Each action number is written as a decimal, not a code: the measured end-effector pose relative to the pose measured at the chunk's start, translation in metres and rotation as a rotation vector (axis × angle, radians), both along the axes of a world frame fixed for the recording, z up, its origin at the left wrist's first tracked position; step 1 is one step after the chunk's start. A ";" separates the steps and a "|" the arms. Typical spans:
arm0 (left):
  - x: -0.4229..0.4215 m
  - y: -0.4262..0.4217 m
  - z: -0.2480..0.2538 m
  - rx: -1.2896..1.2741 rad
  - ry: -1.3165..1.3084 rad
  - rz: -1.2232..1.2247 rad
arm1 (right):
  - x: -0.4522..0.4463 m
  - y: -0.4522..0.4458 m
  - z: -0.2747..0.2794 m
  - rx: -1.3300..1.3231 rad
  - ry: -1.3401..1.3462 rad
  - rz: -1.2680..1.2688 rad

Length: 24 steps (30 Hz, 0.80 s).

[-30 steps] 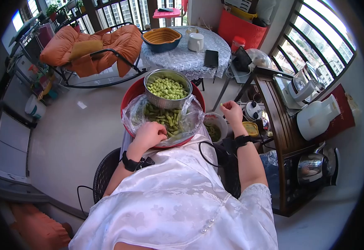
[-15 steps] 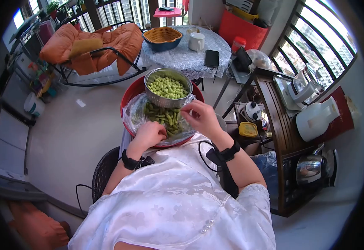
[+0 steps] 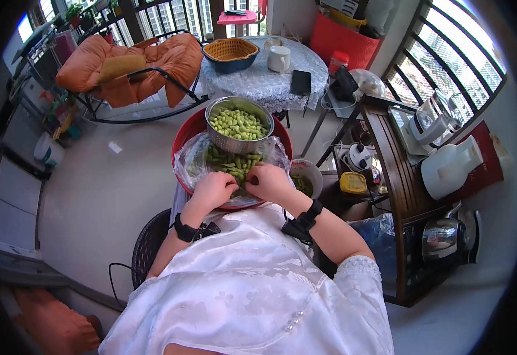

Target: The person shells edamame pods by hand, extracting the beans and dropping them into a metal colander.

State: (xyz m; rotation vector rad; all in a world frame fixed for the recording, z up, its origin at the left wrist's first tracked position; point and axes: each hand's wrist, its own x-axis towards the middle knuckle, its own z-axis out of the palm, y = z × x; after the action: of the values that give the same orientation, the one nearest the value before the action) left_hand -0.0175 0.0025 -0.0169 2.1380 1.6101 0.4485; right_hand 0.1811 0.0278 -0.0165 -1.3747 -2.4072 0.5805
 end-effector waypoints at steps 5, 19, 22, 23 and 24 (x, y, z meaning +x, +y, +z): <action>0.004 0.005 0.001 0.105 -0.390 0.039 | 0.008 0.010 -0.001 -0.252 0.515 -0.115; 0.011 0.001 0.014 0.112 -0.679 -0.042 | 0.010 0.003 0.007 -0.257 0.823 -0.076; 0.013 -0.001 0.019 0.292 -0.507 -0.039 | 0.012 0.002 0.007 -0.338 0.819 -0.088; 0.013 -0.001 0.020 0.318 -0.464 -0.044 | 0.013 0.002 0.009 -0.337 0.819 -0.087; 0.013 -0.002 0.021 0.343 -0.421 -0.049 | 0.013 0.001 0.013 -0.337 0.781 -0.087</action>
State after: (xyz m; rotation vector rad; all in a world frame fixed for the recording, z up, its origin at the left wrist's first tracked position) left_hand -0.0044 0.0007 0.0039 2.1197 1.3103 1.1433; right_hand 0.1945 0.0286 -0.0037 -1.0694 -1.6593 1.2630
